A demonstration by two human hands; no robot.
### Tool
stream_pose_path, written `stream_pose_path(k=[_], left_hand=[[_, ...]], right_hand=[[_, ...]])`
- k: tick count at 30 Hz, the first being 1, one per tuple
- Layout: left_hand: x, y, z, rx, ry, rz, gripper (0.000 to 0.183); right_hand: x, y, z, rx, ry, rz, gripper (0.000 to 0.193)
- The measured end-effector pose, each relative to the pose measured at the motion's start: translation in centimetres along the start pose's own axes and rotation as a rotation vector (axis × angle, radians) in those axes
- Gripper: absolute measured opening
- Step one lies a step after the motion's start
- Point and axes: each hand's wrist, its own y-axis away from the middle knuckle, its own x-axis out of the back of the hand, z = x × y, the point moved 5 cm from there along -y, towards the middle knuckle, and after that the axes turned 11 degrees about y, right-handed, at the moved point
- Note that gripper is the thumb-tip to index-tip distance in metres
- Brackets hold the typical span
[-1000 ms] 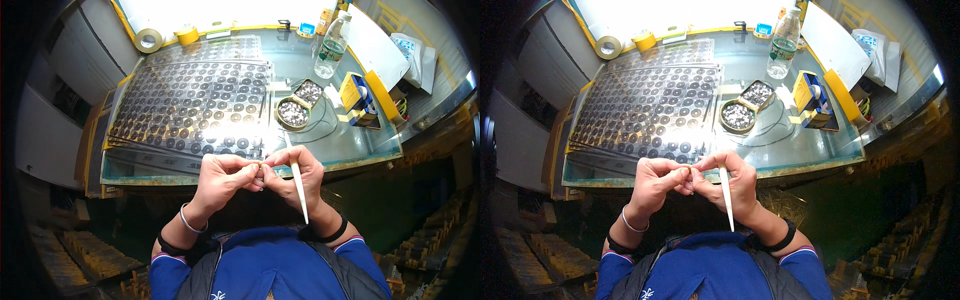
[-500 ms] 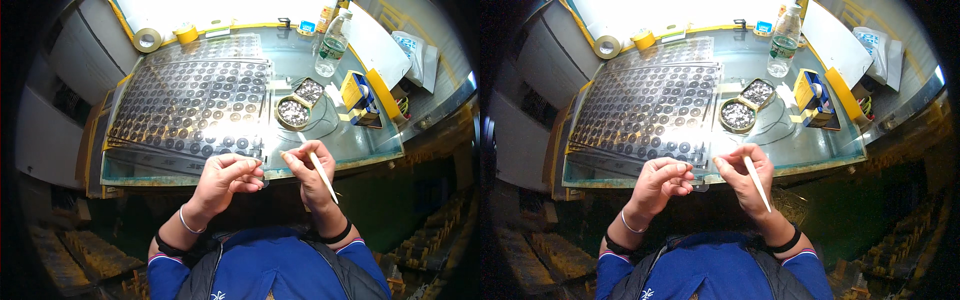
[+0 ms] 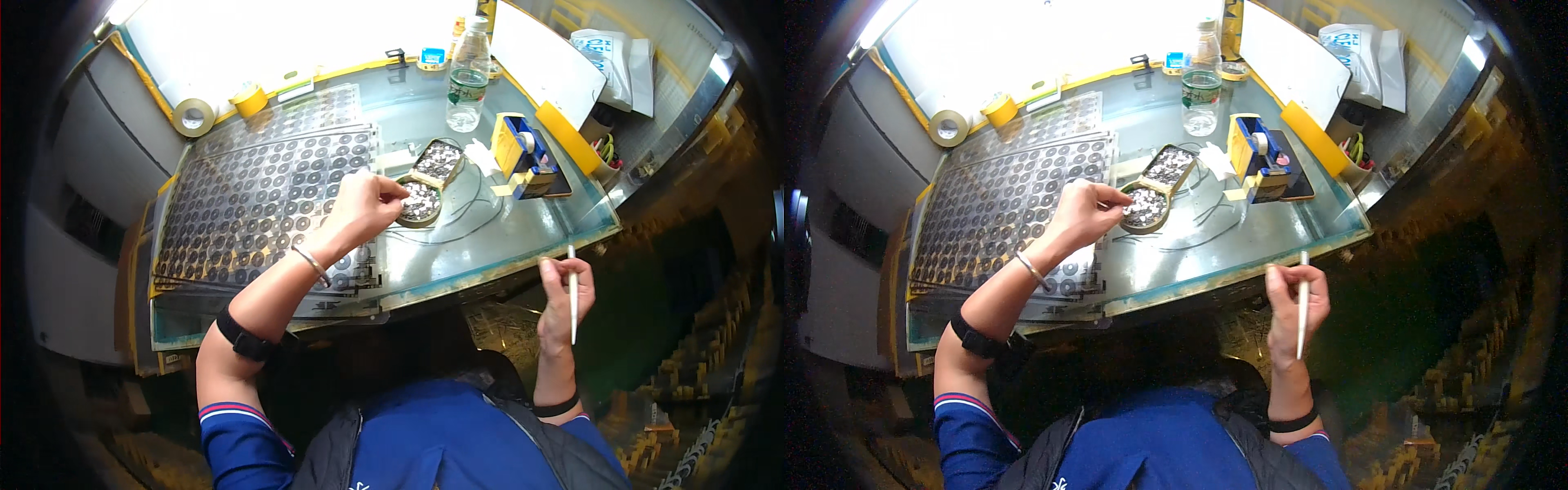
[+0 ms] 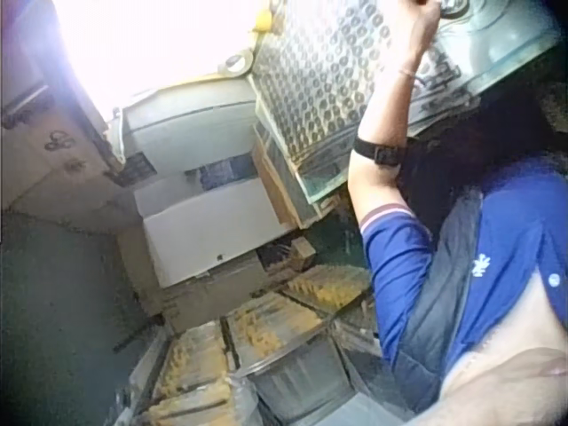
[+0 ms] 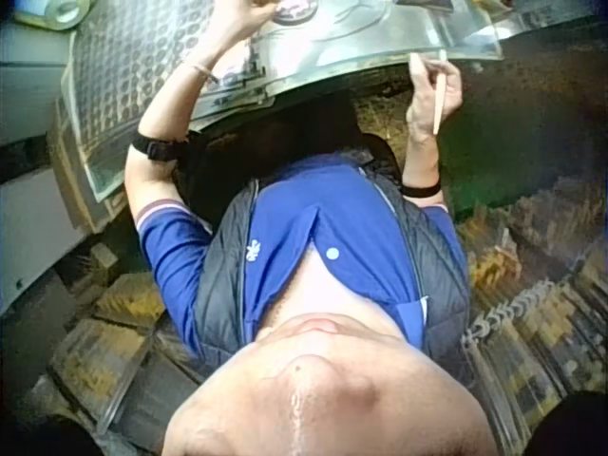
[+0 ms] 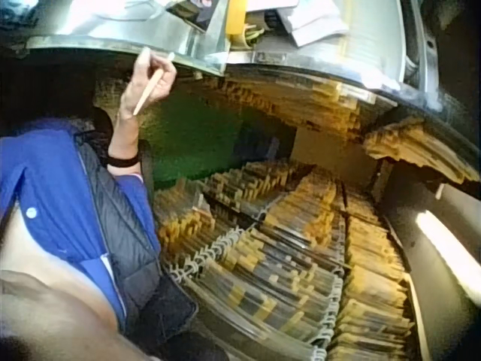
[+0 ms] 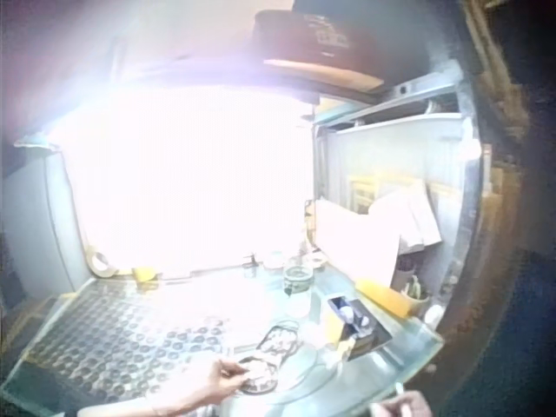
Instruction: The recorder is peeling small circular components from a plastic sheet and placing them into a small metal container.
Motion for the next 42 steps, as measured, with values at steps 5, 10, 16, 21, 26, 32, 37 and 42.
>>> stream_pose_path(k=[5, 10, 16, 21, 26, 32, 37, 42], left_hand=[[-0.6, 0.0, 0.7, -0.145, -0.120, -0.044, 0.020], [-0.8, 1.8, -0.6, -0.164, -0.063, -0.043, 0.013], [-1.8, 1.7, 2.5, -0.234, -0.122, -0.105, 0.019], [3.3, 8.1, 3.8, -0.358, -0.211, 0.018, 0.020], [2.7, 16.8, 1.2, -0.269, -0.450, 0.035, 0.043], [3.1, 19.6, -1.2, -0.174, -0.430, 0.163, 0.058], [3.2, 19.2, -1.4, -0.152, -0.338, 0.258, 0.055], [3.7, 19.0, -1.5, -0.079, -0.266, 0.282, 0.044]], right_hand=[[9.3, -3.2, 2.5, 0.157, 0.315, 0.362, 0.017], [12.3, -5.4, 4.9, 0.189, 0.694, 0.541, 0.019], [11.7, -7.1, 6.0, 0.240, 0.767, 0.514, 0.010], [9.9, -4.6, 2.3, 0.334, 0.813, 0.334, 0.028], [0.7, -1.3, -0.9, 0.455, 0.557, -0.046, 0.050], [-11.2, 3.7, -3.5, 0.680, 0.286, -0.748, 0.021], [-15.9, 6.8, -4.3, 0.726, 0.216, -0.907, 0.023], [-17.6, 7.5, -3.8, 0.780, 0.267, -0.955, 0.021]])
